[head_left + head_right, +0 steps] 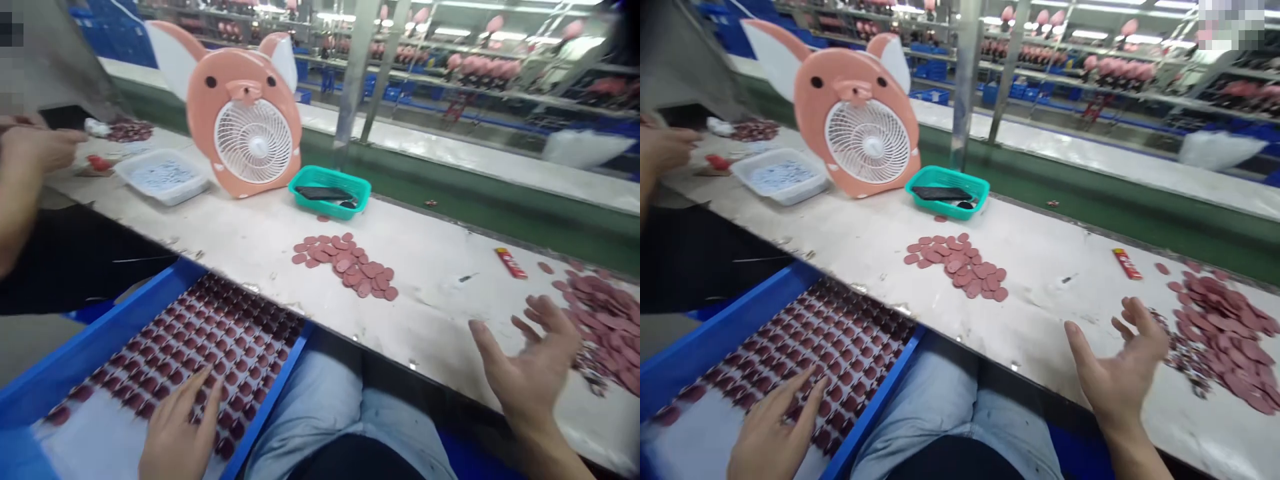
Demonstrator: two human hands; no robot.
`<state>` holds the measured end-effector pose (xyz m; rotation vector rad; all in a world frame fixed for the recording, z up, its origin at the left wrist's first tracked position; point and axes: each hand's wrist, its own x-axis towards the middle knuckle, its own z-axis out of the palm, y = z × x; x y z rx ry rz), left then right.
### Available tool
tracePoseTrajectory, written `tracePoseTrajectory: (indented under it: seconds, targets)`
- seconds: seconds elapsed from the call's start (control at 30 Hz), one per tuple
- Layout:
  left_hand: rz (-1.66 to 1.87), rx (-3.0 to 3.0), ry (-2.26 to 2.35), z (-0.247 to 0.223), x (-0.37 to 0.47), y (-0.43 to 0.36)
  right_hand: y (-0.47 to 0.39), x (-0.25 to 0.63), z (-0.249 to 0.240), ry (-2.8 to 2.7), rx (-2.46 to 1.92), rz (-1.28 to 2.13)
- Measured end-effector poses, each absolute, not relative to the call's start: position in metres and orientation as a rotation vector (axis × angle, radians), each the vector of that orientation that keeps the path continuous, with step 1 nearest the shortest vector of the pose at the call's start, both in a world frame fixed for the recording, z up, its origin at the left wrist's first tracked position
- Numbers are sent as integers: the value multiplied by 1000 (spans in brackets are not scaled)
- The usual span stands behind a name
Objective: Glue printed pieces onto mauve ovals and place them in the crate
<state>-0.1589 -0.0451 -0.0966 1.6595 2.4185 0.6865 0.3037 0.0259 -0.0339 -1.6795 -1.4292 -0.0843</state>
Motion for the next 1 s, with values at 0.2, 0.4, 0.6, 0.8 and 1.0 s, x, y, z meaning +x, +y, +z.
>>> tracePoseTrajectory:
  seconds: [0.2,0.4,0.6,0.8,1.0]
  targets:
    - [1106,2293,1537,-32,-24,72,55,309,-39,-1327,-1901,386]
    - [1003,2170,1395,-24,42,121,82,303,-34,-1324,-1863,521]
    - [1062,1695,1334,-12,45,103,66,276,-26,-1222,-1564,717]
    - [1102,1022,1131,-6,47,40,17,201,-13,-1125,-1313,1148]
    - [1185,735,1096,-4,36,4,-1,167,-12,-889,-1294,1280]
